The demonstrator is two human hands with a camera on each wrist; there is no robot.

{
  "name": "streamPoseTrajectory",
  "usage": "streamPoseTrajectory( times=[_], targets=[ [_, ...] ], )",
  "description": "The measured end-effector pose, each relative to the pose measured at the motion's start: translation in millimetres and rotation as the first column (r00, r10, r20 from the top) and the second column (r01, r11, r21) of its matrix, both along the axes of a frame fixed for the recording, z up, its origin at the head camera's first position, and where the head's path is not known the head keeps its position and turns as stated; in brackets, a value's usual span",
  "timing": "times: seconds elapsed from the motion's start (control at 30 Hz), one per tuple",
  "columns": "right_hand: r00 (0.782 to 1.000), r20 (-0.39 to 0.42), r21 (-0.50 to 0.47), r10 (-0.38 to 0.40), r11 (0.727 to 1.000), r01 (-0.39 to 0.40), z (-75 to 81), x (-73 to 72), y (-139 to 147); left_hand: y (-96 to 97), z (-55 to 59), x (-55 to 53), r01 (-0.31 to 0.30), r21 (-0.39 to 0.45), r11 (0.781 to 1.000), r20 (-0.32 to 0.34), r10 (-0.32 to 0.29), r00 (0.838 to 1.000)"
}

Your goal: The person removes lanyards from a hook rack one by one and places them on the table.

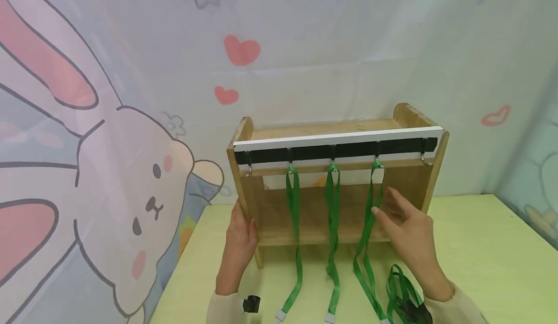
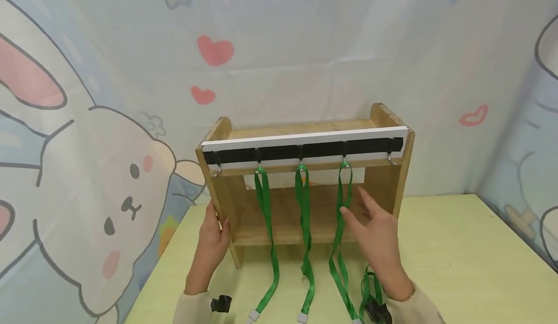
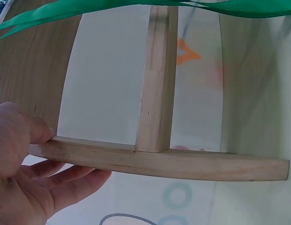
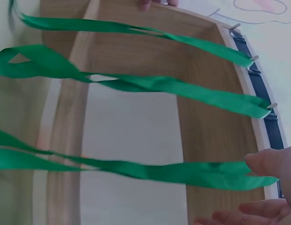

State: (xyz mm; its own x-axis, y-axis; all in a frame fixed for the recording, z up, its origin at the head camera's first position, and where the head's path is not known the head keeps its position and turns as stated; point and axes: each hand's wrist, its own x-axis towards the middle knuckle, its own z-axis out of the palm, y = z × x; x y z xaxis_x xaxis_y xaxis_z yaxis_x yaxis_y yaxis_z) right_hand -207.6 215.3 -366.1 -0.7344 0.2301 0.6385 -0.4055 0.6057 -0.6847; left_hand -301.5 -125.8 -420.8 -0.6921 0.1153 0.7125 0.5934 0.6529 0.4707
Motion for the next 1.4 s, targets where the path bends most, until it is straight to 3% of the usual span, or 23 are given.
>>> streamPoseTrajectory(
  times=[0.33,0.9,1.13,1.4],
  targets=[
    [1.0,0.029,-0.001,0.004,1.0,-0.004,9.2,-5.6,-13,0.1,0.5,2.9,-0.002,0.003,1.0,-0.012,0.002,1.0],
    [0.999,-0.022,0.05,-0.023,0.998,0.024,15.2,-22.5,-28,0.5,1.8,2.8,-0.016,-0.007,1.0,-0.021,0.016,1.0],
    [0.997,-0.07,0.058,-0.013,0.998,0.017,16.0,-18.3,-28,1.2,-1.4,2.0,-0.021,-0.002,1.0,-0.013,0.021,1.0],
    [0.996,-0.094,0.044,0.002,0.999,0.003,22.1,-12.0,-28,0.4,-1.5,0.1,-0.012,-0.008,1.0,-0.056,0.011,0.998]
  ],
)
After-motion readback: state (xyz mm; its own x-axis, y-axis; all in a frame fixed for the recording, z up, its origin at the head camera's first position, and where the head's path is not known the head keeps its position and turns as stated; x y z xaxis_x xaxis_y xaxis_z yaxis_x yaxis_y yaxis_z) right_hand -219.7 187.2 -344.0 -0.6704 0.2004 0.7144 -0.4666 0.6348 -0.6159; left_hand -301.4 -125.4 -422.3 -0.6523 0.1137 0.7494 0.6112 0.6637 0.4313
